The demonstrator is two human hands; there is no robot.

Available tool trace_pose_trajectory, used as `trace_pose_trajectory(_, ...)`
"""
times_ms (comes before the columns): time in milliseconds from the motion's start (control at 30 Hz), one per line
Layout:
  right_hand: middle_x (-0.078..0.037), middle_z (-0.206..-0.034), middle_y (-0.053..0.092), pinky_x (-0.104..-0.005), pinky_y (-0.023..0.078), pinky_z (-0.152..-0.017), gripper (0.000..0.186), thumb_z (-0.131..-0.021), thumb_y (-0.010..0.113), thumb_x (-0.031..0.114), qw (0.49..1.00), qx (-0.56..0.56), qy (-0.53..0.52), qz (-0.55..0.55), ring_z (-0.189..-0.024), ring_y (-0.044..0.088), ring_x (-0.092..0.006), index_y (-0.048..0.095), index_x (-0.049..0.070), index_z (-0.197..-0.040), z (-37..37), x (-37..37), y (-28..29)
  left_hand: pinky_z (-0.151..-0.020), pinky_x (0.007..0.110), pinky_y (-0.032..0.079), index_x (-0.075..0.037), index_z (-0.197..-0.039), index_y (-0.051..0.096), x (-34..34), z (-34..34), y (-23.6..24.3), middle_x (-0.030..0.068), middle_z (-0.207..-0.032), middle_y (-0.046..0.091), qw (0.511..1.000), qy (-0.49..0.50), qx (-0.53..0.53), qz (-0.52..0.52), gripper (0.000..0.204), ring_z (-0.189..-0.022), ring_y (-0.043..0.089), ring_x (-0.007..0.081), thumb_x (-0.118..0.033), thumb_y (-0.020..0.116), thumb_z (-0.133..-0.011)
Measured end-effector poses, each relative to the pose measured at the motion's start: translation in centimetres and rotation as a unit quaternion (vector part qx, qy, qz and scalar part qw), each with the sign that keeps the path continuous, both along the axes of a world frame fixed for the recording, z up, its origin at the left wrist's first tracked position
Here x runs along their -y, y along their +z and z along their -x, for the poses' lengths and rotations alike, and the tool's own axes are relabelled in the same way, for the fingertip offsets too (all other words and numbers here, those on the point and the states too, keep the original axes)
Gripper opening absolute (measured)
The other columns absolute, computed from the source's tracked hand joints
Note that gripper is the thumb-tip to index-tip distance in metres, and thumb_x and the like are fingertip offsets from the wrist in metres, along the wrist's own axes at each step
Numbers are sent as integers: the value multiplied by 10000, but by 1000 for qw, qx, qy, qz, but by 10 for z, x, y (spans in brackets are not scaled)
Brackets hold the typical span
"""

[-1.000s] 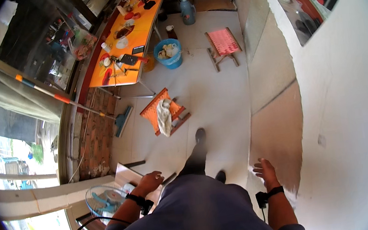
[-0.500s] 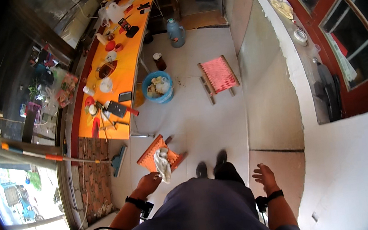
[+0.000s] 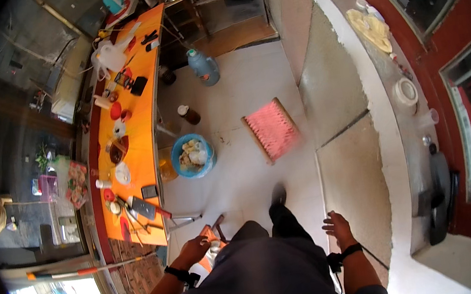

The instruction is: The person retrieves a hammer and wrench from inside a house, then returns outside to work on a teal three-wheeled vehicle. They use the hammer to tap a metal bracket and the wrench to loosen and tighten bolts on the vehicle frame.

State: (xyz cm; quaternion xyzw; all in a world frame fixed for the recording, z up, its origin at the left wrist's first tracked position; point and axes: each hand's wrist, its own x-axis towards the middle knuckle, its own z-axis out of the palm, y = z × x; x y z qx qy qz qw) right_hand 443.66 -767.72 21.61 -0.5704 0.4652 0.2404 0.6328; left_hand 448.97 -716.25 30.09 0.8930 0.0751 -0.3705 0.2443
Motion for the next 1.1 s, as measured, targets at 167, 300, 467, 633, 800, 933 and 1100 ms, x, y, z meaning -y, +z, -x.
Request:
trace_pose_trajectory(167,-166,-1187,681,-404,538,-807,504,-1035,479,460,999,19,-25,11,-979,700,-275,534,75,-1356,-55,7,13,-919,460,531,-76,-1202,676,8,-91,-10,198,-1078,724,999,-37,0,1,453,-1034,678,395,-417,606,-912)
trace_pose_trajectory(300,-175,-1206,677,-404,539,-804,526,-1035,474,478,998,4,-68,16,-977,700,-278,527,70,-1363,-75,4,20,-932,452,517,-63,-1220,663,14,-157,-15,197,-1109,718,994,-96,-41,-13,479,-1056,670,387,-434,573,-931)
trace_pose_trajectory(467,-179,-1207,670,-411,534,-798,605,-1019,477,535,992,-25,-110,48,-975,695,-293,507,61,-1393,-68,-3,19,-932,412,515,-30,-1284,620,9,-234,-48,184,-1137,717,985,-155,-59,42,555,-1058,674,358,-461,569,-939)
trace_pose_trajectory(633,-201,-1258,636,-445,510,-837,709,-986,477,600,986,-88,-132,44,-994,676,-326,475,48,-1432,-86,-33,35,-925,432,522,-33,-1250,634,8,-296,-38,180,-1124,716,984,-168,-32,45,456,-1048,673,356,-365,559,-946)
trace_pose_trajectory(800,-208,-1319,611,-448,508,-891,680,-1030,412,560,996,-73,-45,30,-1064,664,-318,429,40,-1468,-161,-50,48,-935,436,521,-35,-1254,635,-19,-299,-43,175,-1133,715,992,-112,-44,49,454,-1060,670,361,-355,563,-940)
trace_pose_trajectory(933,-201,-1293,625,-437,519,-900,643,-1041,417,531,1000,-18,1,23,-1060,670,-307,448,39,-1453,-232,-51,51,-947,438,512,-46,-1260,640,-38,-278,-44,185,-1121,719,996,-43,-65,44,506,-1072,666,373,-427,589,-931)
trace_pose_trajectory(1100,-193,-1263,638,-331,555,-795,615,-1049,430,483,997,27,73,23,-996,690,-243,465,5,-1433,-311,-62,62,-966,446,507,-45,-1279,625,-47,-233,-46,194,-1155,707,992,48,-105,46,492,-1109,655,366,-371,567,-916)
